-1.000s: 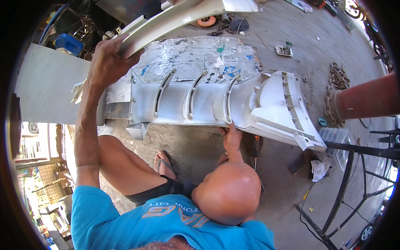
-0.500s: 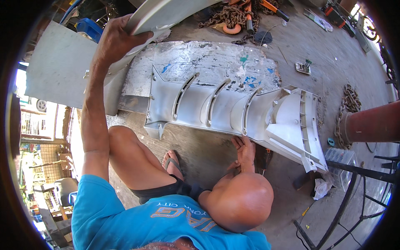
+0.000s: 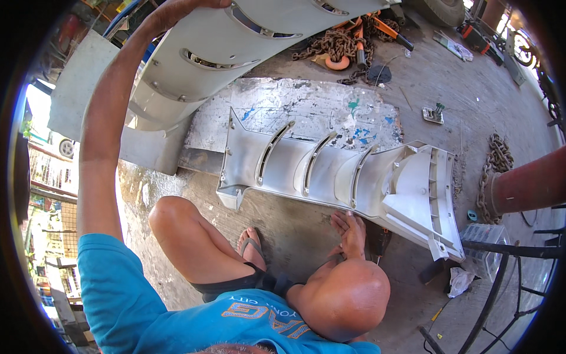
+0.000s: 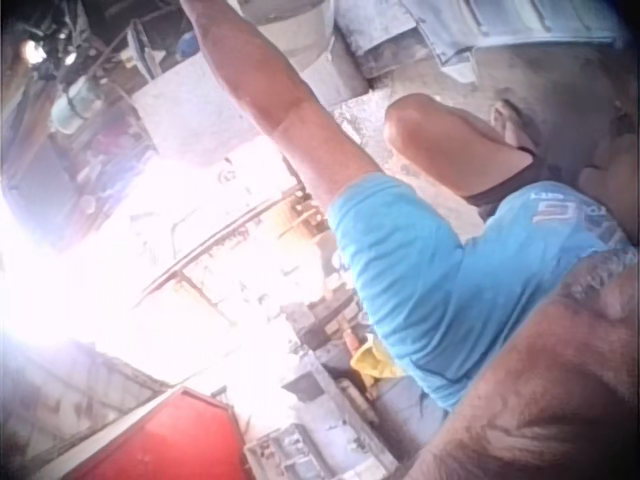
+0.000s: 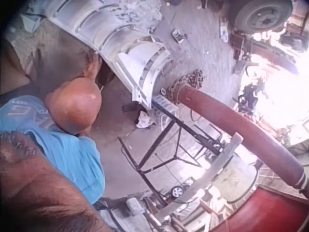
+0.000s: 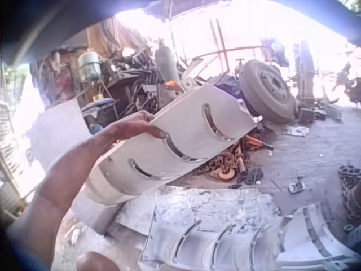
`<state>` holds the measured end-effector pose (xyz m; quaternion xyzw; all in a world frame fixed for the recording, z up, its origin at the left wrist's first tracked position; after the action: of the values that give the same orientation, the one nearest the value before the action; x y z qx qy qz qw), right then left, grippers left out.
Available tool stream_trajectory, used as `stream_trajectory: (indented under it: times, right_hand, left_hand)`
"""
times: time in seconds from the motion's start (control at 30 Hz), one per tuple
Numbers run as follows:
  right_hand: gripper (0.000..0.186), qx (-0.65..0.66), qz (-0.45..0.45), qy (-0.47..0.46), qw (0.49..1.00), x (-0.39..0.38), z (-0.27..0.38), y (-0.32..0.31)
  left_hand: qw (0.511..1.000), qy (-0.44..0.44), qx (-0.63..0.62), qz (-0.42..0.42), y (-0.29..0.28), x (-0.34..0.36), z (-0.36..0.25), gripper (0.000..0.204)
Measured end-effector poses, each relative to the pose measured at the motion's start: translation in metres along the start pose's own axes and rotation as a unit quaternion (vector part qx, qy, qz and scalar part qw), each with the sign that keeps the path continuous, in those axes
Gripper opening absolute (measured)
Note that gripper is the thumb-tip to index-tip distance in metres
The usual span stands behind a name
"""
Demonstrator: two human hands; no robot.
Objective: The person is repairing a white car part, possibly a bumper or fender. They use a screwdriver to remove and reattach metal brackets, flip the part over to inspect both sides, and repeatedly adjust the brackets.
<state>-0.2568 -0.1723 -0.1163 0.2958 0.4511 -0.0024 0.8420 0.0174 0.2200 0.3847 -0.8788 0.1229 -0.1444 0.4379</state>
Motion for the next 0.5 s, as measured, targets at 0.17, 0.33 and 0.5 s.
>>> stream_trajectory:
  times: [0.17,0.33,0.5]
  right_hand:
    - [0.038,-0.052,-0.006,0.014,0.999,-0.007,-0.01,-0.011]
    - [0.039,-0.157,0.011,0.058,0.986,-0.026,-0.027,-0.022]
    - [0.043,-0.228,0.055,0.059,0.97,-0.059,-0.011,-0.012]
  left_hand:
    - [0.999,-0.031,0.033,0.012,-0.015,0.016,0.004,0.055]
    - [0.996,-0.058,0.054,0.046,-0.013,0.027,-0.012,0.068]
    - [0.997,-0.034,0.047,0.055,-0.012,0.035,-0.02,0.072]
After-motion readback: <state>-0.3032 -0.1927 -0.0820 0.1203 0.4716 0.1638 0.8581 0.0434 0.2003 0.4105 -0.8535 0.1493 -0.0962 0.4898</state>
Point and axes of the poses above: each hand's wrist, its own x-axis towards the middle knuckle, its own y-axis out of the palm, z = x × y, the point moved 4 cm from there along x, towards the middle knuckle, and after that the axes turned 13 degrees about y, right-handed, at the moved point
